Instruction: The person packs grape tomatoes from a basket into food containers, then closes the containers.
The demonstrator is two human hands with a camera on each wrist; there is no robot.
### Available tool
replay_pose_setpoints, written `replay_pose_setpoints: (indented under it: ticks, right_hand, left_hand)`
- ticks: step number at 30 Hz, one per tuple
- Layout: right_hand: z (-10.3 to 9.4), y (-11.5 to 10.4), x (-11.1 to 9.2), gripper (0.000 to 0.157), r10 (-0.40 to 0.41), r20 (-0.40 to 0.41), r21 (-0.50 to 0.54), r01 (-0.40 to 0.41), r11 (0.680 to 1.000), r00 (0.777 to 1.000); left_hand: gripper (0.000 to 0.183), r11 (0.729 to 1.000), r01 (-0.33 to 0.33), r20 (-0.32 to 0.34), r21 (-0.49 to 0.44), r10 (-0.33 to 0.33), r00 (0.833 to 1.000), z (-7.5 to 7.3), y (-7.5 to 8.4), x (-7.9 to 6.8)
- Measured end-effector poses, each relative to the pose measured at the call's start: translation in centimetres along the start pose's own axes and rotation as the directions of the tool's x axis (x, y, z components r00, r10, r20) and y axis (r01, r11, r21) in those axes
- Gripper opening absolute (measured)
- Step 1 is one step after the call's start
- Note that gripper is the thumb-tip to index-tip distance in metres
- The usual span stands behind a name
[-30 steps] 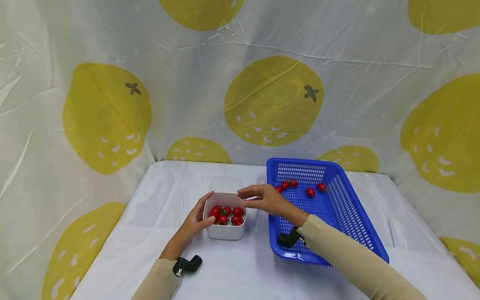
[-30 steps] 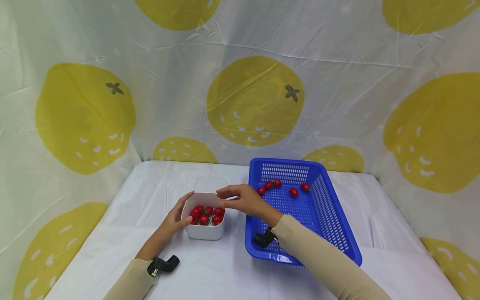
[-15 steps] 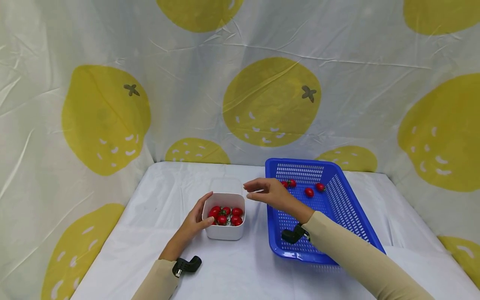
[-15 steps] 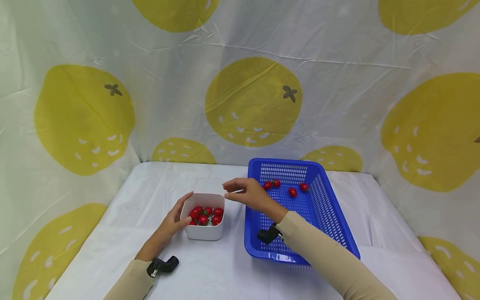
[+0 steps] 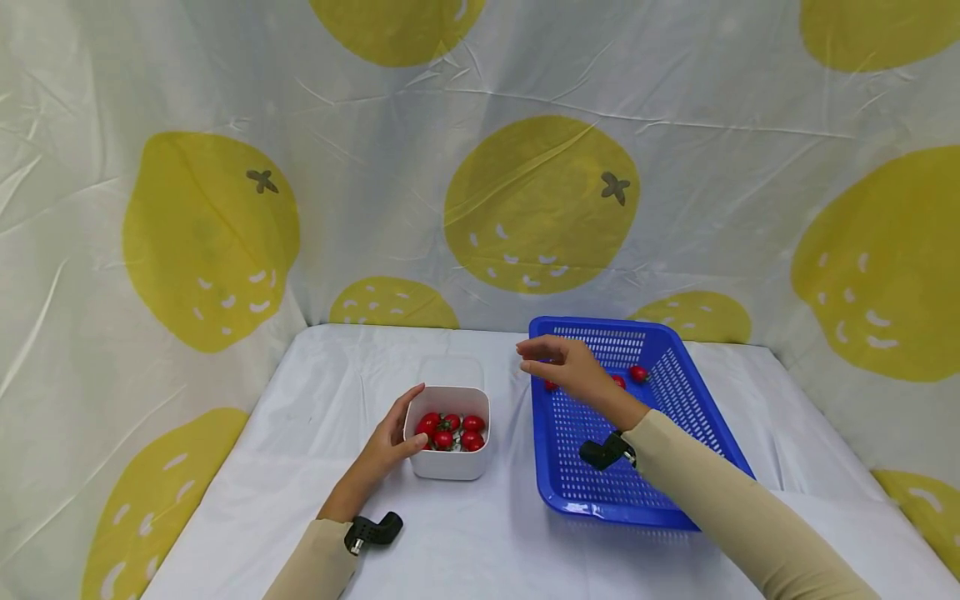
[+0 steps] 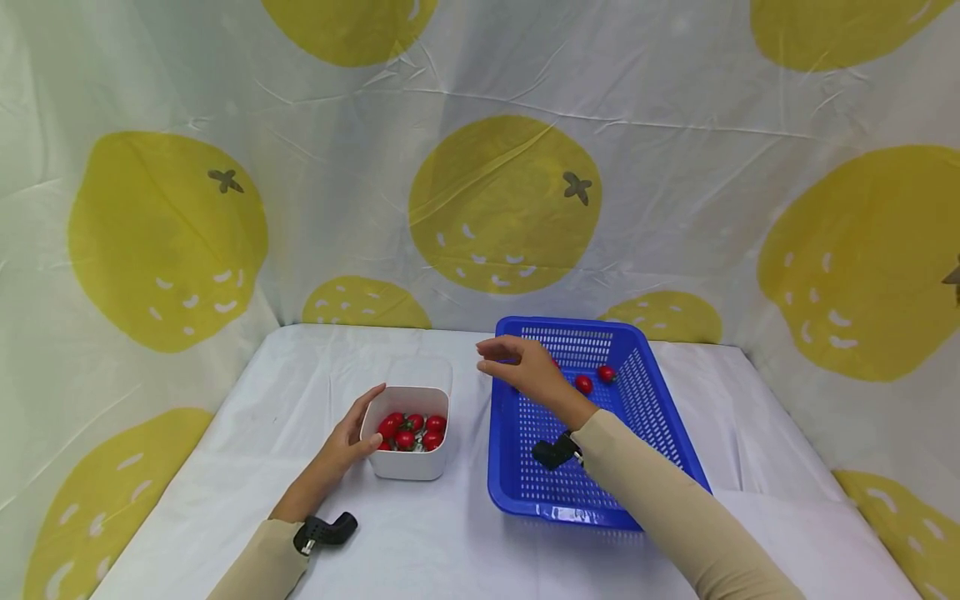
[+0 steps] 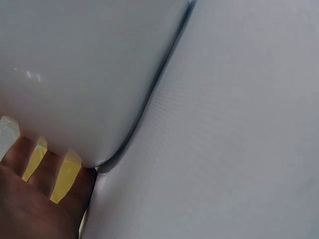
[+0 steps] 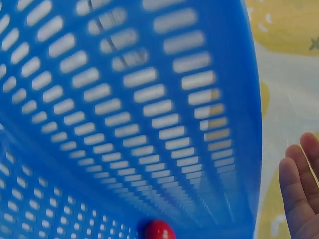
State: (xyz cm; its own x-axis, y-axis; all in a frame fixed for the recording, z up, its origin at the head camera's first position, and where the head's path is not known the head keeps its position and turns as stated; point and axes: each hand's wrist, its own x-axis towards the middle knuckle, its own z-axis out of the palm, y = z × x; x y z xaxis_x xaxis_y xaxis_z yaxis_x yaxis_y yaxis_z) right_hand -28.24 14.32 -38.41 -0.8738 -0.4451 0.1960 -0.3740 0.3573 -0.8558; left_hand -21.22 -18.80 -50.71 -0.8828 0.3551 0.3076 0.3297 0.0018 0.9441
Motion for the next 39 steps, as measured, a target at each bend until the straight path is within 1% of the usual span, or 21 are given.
replay_pose_setpoints:
  ticks: [5,9,12,16,22,29,33,39]
  right_hand:
    - [-1.2,0.8,-0.1,0.042,0.035,-0.044,-0.005,-0.035,0.999,0.998]
    - [-2.1,1.5,-0.1,0.045,0.053,-0.071,-0.009,-0.054,0.999,0.996]
    - [-2.8,2.2,-0.1,0.047,0.075,-0.092,-0.010,-0.076,0.997,0.993]
    - [-3.7,3.4,-0.1,0.047,0.099,-0.127,-0.038,-0.104,0.994,0.987]
    - [-5.2,5.0,-0.3,0.052,0.159,-0.206,-0.097,-0.182,0.979,0.965]
    - [-6.4,5.8,-0.6,0.049,0.196,-0.280,-0.122,-0.237,0.964,0.940]
    - [-6.9,6.2,-0.7,0.050,0.217,-0.300,-0.136,-0.267,0.954,0.929]
    - [-7.6,7.2,-1.0,0.051,0.247,-0.310,-0.157,-0.305,0.939,0.918]
  left_hand:
    - [0.073,1.000,0.005,-0.004,-0.005,-0.005,1.000,0.1,0.0,0.0]
    - [0.074,1.000,-0.013,0.008,-0.022,0.013,1.000,0.1,-0.1,0.1]
    - [0.074,0.999,-0.025,0.016,-0.036,0.026,1.000,0.0,-0.3,0.1]
    - [0.073,0.999,-0.019,0.012,-0.035,0.020,1.000,0.0,-0.2,0.0]
    - [0.073,0.999,-0.012,0.014,-0.035,0.012,1.000,0.0,-0.1,0.0]
    - [0.073,0.999,-0.013,0.015,-0.041,0.013,1.000,-0.1,-0.3,0.1]
    - [0.073,1.000,-0.004,0.005,-0.023,0.004,1.000,-0.1,-0.4,0.1]
    - [0.073,1.000,-0.006,0.007,-0.023,0.006,1.000,-0.1,-0.4,0.1]
